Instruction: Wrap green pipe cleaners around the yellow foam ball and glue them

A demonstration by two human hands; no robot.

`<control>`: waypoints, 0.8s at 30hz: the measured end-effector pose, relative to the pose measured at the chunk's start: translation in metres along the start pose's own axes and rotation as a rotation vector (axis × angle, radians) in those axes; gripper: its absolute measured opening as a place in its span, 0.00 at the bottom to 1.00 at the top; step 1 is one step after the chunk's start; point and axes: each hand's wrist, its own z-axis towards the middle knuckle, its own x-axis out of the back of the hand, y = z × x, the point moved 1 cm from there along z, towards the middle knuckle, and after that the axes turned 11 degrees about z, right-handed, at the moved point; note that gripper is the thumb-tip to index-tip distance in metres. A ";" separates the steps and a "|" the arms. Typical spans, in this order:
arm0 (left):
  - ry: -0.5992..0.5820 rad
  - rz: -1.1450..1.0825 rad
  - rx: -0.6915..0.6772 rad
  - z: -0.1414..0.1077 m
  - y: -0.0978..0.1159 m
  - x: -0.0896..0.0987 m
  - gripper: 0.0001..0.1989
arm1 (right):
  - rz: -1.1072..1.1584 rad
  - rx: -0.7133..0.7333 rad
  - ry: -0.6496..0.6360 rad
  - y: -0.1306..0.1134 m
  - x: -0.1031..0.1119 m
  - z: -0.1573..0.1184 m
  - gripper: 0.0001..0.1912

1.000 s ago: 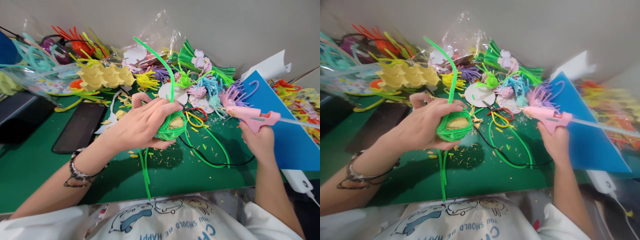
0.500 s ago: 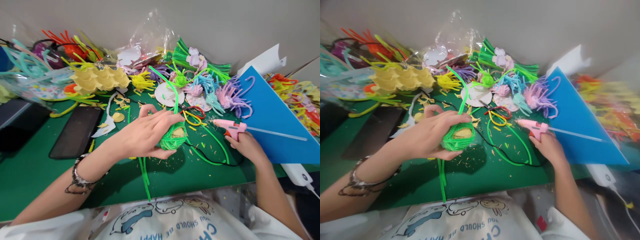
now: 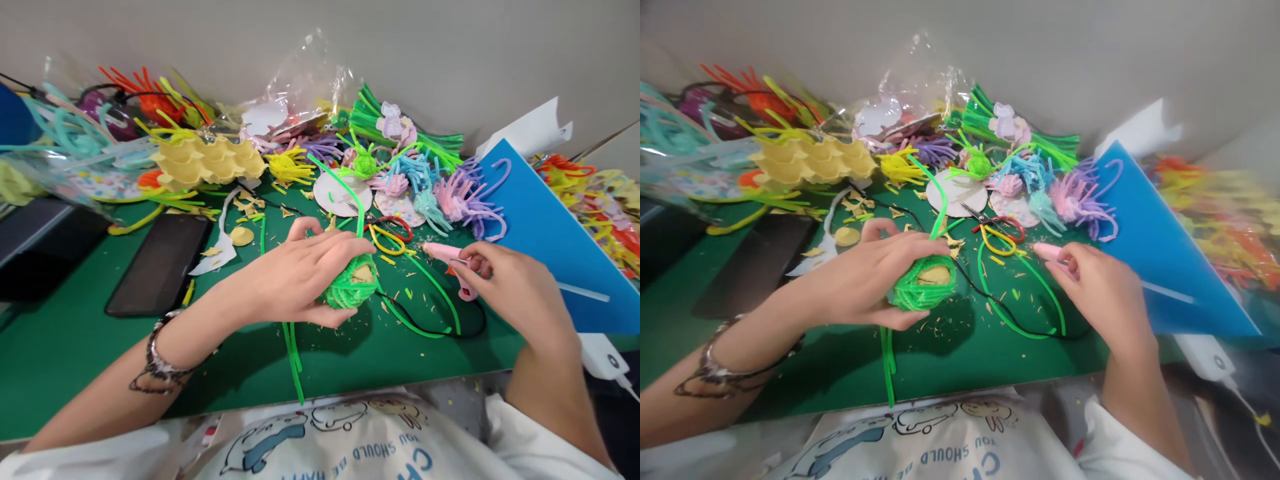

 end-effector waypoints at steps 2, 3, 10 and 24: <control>-0.008 -0.038 -0.011 0.001 0.001 0.000 0.23 | 0.159 0.030 -0.030 -0.008 0.001 0.001 0.14; -0.015 -0.062 -0.018 0.002 0.002 0.000 0.24 | 0.225 0.082 -0.016 -0.014 0.002 0.002 0.11; -0.079 -0.175 -0.048 0.002 0.011 0.001 0.25 | 0.562 0.568 -0.049 -0.067 -0.006 0.035 0.18; 0.031 -0.037 0.058 -0.003 -0.012 0.010 0.34 | 0.707 0.672 0.082 -0.093 -0.005 0.054 0.04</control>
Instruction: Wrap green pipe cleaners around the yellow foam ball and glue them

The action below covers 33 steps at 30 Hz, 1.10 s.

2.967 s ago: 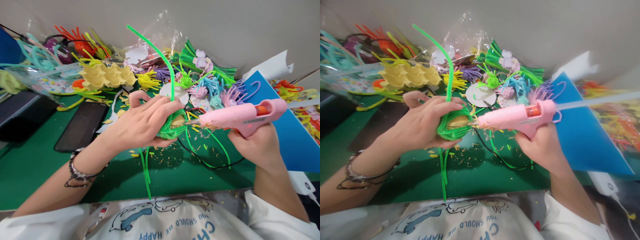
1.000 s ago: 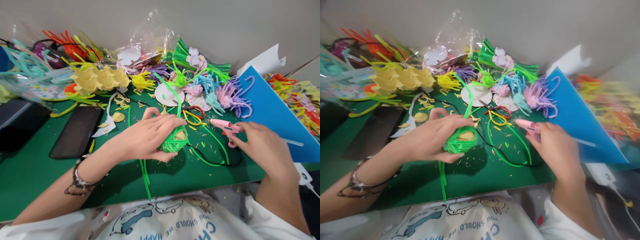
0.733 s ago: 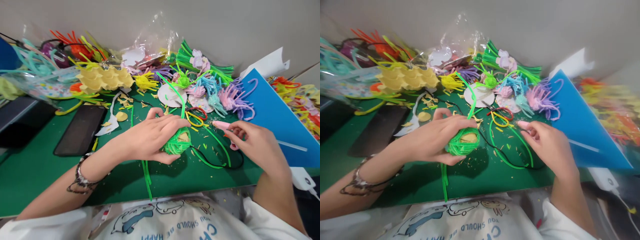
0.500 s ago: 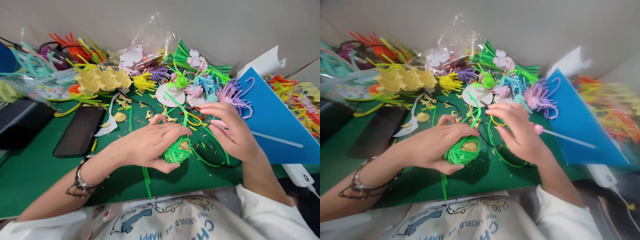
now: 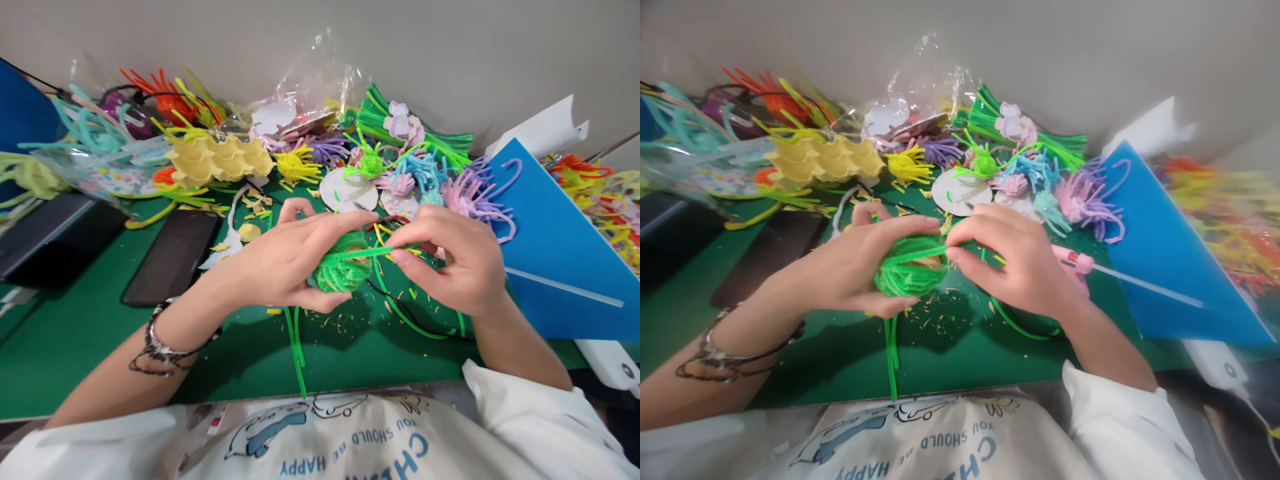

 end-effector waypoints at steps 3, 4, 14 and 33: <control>0.028 0.055 0.029 0.000 -0.001 0.002 0.34 | -0.020 0.010 0.021 -0.009 0.001 -0.003 0.03; 0.034 0.072 0.031 0.000 -0.001 0.003 0.32 | -0.017 0.006 0.028 -0.011 0.000 -0.004 0.03; 0.080 0.097 0.038 0.001 -0.002 0.011 0.33 | 0.075 -0.019 0.070 0.001 -0.005 -0.018 0.05; 0.216 0.104 0.068 -0.001 -0.010 0.007 0.30 | 0.219 0.056 0.062 0.028 -0.036 -0.003 0.05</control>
